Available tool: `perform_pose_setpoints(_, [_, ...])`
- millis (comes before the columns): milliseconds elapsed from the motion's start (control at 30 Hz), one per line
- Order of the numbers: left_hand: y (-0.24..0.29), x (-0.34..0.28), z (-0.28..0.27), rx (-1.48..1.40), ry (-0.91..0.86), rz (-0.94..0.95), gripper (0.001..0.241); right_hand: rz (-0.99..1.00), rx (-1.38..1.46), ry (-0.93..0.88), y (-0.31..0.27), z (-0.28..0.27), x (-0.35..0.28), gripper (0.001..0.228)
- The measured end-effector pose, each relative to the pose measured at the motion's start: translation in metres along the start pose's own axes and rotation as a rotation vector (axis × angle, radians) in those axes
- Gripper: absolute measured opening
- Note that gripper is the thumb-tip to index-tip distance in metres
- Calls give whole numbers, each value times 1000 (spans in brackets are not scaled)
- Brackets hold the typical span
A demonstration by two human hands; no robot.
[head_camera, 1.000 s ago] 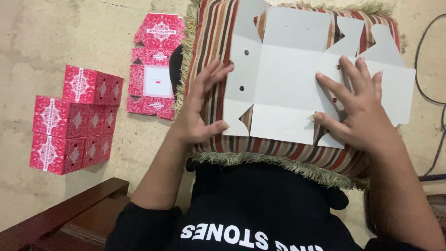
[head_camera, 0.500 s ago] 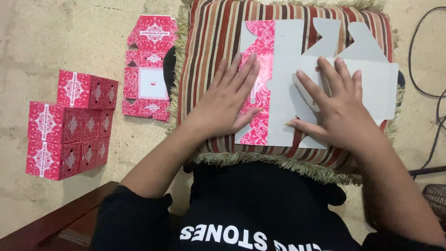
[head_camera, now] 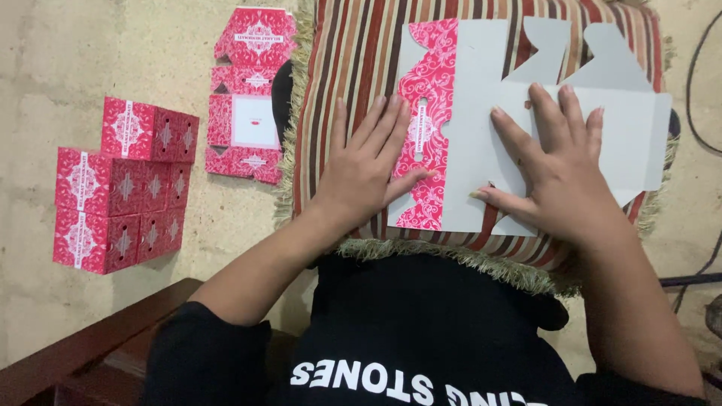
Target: Folding flat cardboard templates into three-dimensional boxes by hand.
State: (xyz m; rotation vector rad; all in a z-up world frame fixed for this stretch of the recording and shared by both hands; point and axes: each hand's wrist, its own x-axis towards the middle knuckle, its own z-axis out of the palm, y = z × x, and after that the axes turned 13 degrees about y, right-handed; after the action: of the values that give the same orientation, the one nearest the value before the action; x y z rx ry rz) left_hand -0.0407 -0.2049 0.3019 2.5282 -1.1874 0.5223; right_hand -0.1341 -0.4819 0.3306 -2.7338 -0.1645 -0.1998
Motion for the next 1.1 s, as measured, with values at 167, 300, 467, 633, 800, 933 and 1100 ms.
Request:
perform_pose_setpoints(167, [-1, 10, -9, 21, -182, -44, 92, 70, 4, -64, -7, -4, 6, 97])
perform_pose_setpoints(300, [5, 6, -18, -13, -46, -48, 79, 106, 21, -98, -8, -7, 7, 97])
perform_pose_setpoints(467, [11, -9, -15, -142, 184, -90, 62, 24, 39, 3, 1, 1, 0, 95])
perform_pose_setpoints(633, [16, -12, -18, -114, 110, -117, 60, 79, 40, -63, -7, -6, 6, 96])
perform_pose_setpoints(800, [21, -26, -26, -270, 256, -149, 39, 36, 50, -7, -3, -3, 2, 95])
perform_pose_setpoints(933, [17, -28, -23, -199, 186, -108, 45, 10, 27, 30, -2, -1, 3, 96])
perform_pose_setpoints(1100, [15, -33, -32, -242, 204, -17, 63, 63, 50, -13, -7, -6, 3, 95])
